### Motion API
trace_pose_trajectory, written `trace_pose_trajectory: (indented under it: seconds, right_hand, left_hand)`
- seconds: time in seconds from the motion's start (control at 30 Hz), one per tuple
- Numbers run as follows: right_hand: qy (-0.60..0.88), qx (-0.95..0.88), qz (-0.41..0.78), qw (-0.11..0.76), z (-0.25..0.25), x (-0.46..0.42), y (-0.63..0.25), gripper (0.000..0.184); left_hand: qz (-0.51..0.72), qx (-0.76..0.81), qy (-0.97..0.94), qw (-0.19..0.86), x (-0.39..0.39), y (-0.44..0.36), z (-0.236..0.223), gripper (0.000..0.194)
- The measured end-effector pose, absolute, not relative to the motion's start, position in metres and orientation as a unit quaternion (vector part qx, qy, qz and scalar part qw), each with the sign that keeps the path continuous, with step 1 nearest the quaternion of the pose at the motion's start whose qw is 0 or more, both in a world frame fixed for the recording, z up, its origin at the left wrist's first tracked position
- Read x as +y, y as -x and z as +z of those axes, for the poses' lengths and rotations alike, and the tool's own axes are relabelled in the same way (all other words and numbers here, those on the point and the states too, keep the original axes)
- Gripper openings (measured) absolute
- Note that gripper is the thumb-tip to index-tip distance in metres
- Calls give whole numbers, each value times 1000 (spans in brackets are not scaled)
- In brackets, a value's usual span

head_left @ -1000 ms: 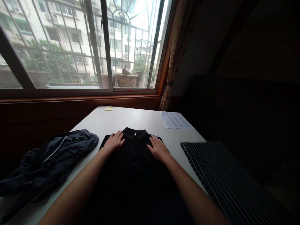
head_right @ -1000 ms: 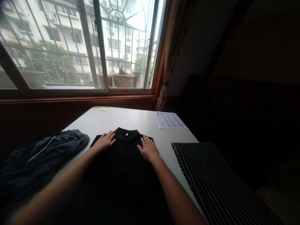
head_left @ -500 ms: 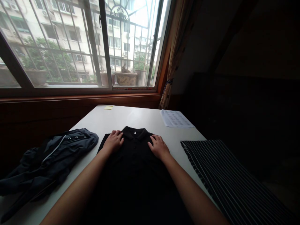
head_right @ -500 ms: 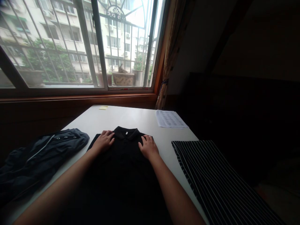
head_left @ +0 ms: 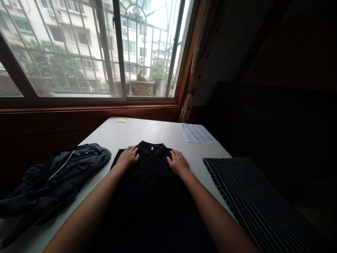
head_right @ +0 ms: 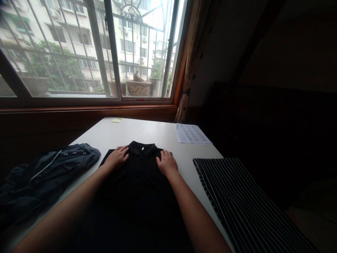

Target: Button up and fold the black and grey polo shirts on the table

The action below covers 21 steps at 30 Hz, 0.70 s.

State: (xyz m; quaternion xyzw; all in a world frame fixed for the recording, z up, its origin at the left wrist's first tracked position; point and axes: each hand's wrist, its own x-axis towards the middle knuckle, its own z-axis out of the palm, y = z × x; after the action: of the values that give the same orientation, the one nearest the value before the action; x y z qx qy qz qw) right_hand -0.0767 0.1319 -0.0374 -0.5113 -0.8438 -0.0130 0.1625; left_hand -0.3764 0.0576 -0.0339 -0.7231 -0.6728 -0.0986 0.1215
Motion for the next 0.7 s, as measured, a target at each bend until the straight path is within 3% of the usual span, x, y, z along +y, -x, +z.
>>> trace_pose_trajectory:
  seconds: [0.7]
  right_hand:
    - [507, -852, 13, 131, -36, 172, 88, 60]
  left_hand:
    - [-91, -672, 727, 113, 90, 393, -37, 53]
